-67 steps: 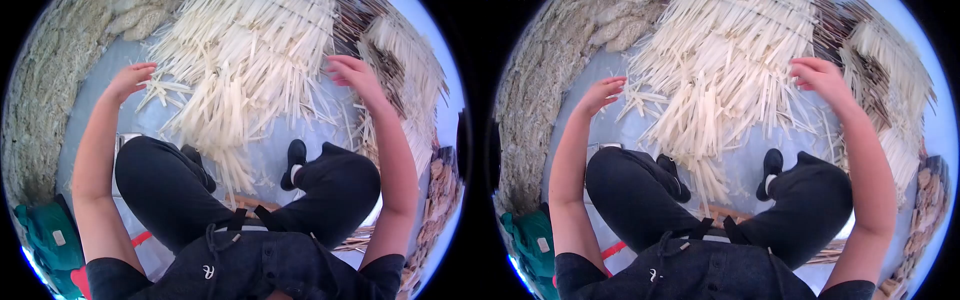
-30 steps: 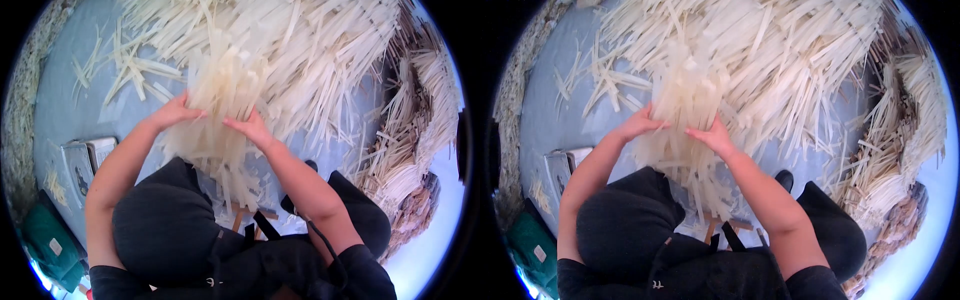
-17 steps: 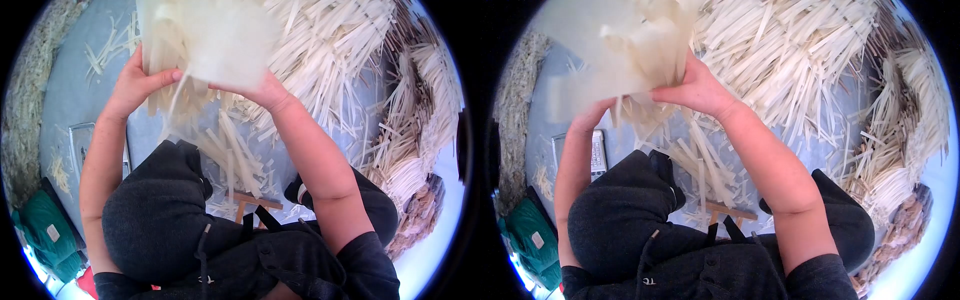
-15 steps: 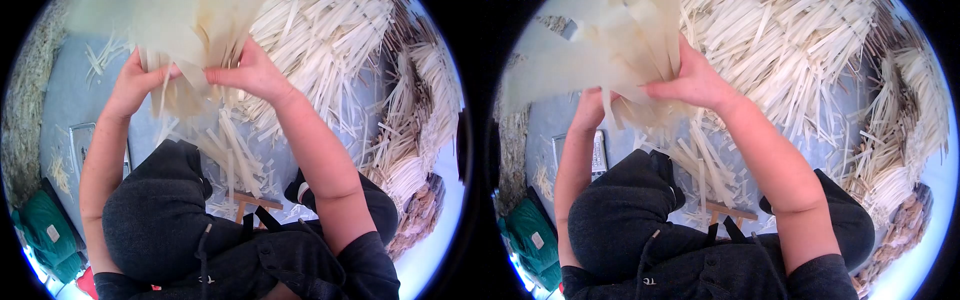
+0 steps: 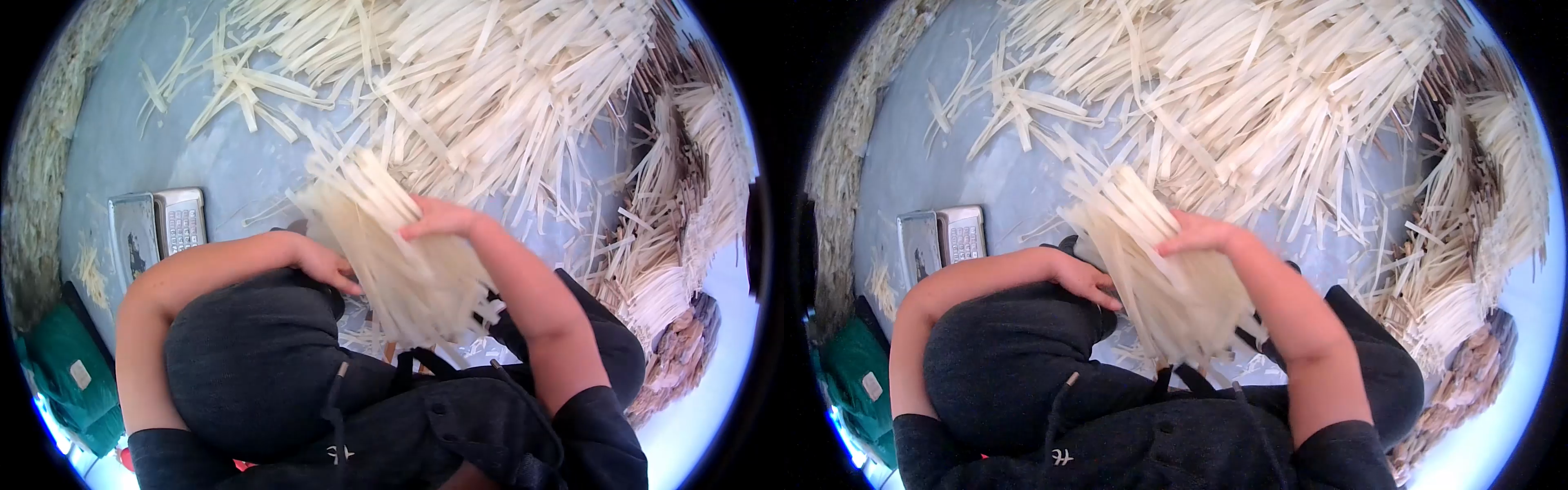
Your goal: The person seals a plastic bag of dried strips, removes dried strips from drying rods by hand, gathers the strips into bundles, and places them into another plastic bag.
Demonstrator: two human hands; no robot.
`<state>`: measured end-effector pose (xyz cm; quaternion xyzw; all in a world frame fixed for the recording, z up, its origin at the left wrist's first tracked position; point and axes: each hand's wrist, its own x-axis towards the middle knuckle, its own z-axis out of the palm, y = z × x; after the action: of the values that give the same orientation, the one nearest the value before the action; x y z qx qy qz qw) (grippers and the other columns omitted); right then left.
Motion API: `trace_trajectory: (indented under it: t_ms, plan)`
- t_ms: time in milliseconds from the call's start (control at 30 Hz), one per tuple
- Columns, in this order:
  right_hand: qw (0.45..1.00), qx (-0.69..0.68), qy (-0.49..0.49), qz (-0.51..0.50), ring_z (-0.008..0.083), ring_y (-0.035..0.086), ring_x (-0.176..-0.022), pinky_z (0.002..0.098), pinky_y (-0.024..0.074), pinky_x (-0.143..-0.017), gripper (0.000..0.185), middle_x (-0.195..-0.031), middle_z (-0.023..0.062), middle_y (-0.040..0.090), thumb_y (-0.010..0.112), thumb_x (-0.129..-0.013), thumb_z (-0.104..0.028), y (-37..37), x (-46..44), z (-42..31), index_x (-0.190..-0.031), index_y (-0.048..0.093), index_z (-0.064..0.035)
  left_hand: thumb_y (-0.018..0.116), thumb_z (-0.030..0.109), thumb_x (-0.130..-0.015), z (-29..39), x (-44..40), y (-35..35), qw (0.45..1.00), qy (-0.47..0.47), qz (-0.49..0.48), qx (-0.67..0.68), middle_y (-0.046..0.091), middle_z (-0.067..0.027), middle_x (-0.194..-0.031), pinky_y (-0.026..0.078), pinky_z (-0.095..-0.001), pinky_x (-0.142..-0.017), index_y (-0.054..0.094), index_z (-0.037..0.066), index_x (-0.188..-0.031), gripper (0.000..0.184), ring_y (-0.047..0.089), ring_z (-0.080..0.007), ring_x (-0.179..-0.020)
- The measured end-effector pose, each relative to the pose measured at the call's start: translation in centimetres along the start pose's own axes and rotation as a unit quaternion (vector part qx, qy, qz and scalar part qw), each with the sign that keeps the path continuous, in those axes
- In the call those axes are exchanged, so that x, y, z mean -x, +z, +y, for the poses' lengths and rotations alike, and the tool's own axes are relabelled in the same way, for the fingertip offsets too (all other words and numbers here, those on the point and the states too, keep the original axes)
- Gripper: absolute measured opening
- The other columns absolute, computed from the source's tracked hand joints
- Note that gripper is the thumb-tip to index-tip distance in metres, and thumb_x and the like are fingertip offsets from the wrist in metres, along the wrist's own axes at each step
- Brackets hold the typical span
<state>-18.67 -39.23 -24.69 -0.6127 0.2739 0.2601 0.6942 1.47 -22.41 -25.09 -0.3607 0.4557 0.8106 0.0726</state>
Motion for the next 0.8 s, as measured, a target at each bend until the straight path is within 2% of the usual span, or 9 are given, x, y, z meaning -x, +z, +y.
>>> trace_trajectory:
  t_ms: [67, 133, 167, 267, 433, 500, 600, 733, 800]
  plan:
    - [0.990, 0.123, 0.044, 0.054, 0.0290, 0.051, -0.123, 0.0356, 0.0388, -0.105, 0.091, -0.132, 0.0203, 0.054, 0.081, -0.069, -0.038, 1.3, -2.8, 6.5, -0.140, 0.038, -0.0002, 0.054, 0.043, -0.096, -2.8, -1.0, 0.4, 0.993, -0.062, -0.084, -0.059, 0.044, -0.0141, -0.141, 0.039, -0.0370, -0.105, 0.037, -0.001, -0.142, 0.066, 0.045, -0.0232, -0.127]
    - [0.960, 0.241, 0.087, 0.111, 0.0307, 0.050, -0.125, 0.0359, 0.0377, -0.106, 0.094, -0.133, 0.0223, 0.052, 0.079, -0.069, -0.038, 1.3, -3.8, 8.3, -0.142, 0.035, 0.0002, 0.063, 0.039, -0.092, -7.2, -1.8, 1.4, 0.956, -0.123, 0.073, 0.256, 0.050, -0.0192, -0.135, 0.047, -0.0352, -0.098, 0.045, -0.003, -0.135, 0.063, 0.047, -0.0238, -0.126]
    - [0.961, 0.228, 0.046, 0.148, 0.0324, 0.049, -0.126, 0.0364, 0.0376, -0.106, 0.094, -0.133, 0.0240, 0.052, 0.079, -0.069, -0.040, 1.4, -3.8, 8.5, -0.141, 0.036, 0.0009, 0.066, 0.028, -0.091, -8.8, -2.5, 1.5, 0.884, -0.131, 0.122, 0.431, 0.055, -0.0227, -0.125, 0.052, -0.0332, -0.092, 0.041, -0.009, -0.132, 0.060, 0.054, -0.0243, -0.121]
    - [0.959, 0.198, 0.020, 0.203, 0.0338, 0.051, -0.123, 0.0377, 0.0397, -0.104, 0.089, -0.131, 0.0247, 0.053, 0.079, -0.068, -0.041, 0.9, -3.1, 7.9, -0.137, 0.041, 0.0003, 0.064, 0.024, -0.092, -10.3, -2.6, 1.8, 0.807, -0.120, 0.049, 0.577, 0.054, -0.0265, -0.123, 0.051, -0.0365, -0.096, 0.033, -0.014, -0.134, 0.064, 0.058, -0.0297, -0.115]
    - [0.962, 0.161, 0.092, 0.200, 0.0347, 0.050, -0.124, 0.0375, 0.0389, -0.105, 0.091, -0.133, 0.0256, 0.050, 0.078, -0.068, -0.046, 0.4, -2.6, 8.4, -0.137, 0.042, 0.0009, 0.064, 0.023, -0.092, -10.5, -5.5, 1.7, 0.765, -0.171, 0.030, 0.621, 0.048, -0.0279, -0.133, 0.050, -0.0377, -0.097, 0.022, -0.012, -0.142, 0.074, 0.058, -0.0307, -0.116]
    - [0.934, 0.184, 0.082, 0.294, 0.0382, 0.051, -0.119, 0.0400, 0.0421, -0.102, 0.088, -0.130, 0.0247, 0.051, 0.077, -0.067, -0.053, 2.2, -2.6, 8.9, -0.131, 0.046, -0.0008, 0.065, 0.021, -0.091, -11.4, -7.7, 1.8, 0.768, -0.187, 0.056, 0.610, 0.046, -0.0261, -0.138, 0.049, -0.0363, -0.097, 0.027, -0.007, -0.143, 0.071, 0.058, -0.0305, -0.116]
    - [0.926, 0.180, 0.140, 0.301, 0.0406, 0.050, -0.120, 0.0411, 0.0428, -0.100, 0.092, -0.130, 0.0261, 0.049, 0.078, -0.066, -0.055, 3.8, -2.5, 8.2, -0.129, 0.045, 0.0022, 0.064, 0.016, -0.090, -12.5, -9.7, 0.9, 0.838, -0.172, 0.074, 0.513, 0.051, -0.0216, -0.135, 0.051, -0.0352, -0.094, 0.041, -0.004, -0.138, 0.057, 0.061, -0.0294, -0.110]
    - [0.931, 0.188, 0.144, 0.276, 0.0407, 0.052, -0.118, 0.0427, 0.0438, -0.099, 0.093, -0.126, 0.0275, 0.052, 0.077, -0.066, -0.057, 5.1, -4.8, 8.8, -0.128, 0.045, 0.0051, 0.061, 0.009, -0.088, -12.1, -10.4, -0.2, 0.854, -0.158, 0.115, 0.483, 0.057, -0.0180, -0.127, 0.053, -0.0341, -0.091, 0.052, -0.004, -0.128, 0.043, 0.064, -0.0264, -0.102]
    - [0.952, 0.140, 0.068, 0.263, 0.0399, 0.055, -0.115, 0.0431, 0.0440, -0.098, 0.095, -0.122, 0.0280, 0.056, 0.073, -0.068, -0.062, 5.3, -6.6, 9.2, -0.127, 0.044, 0.0060, 0.057, 0.005, -0.087, -12.2, -9.8, -0.5, 0.707, -0.089, 0.227, 0.664, 0.063, -0.0139, -0.118, 0.054, -0.0346, -0.087, 0.057, -0.001, -0.122, 0.035, 0.066, -0.0231, -0.095]
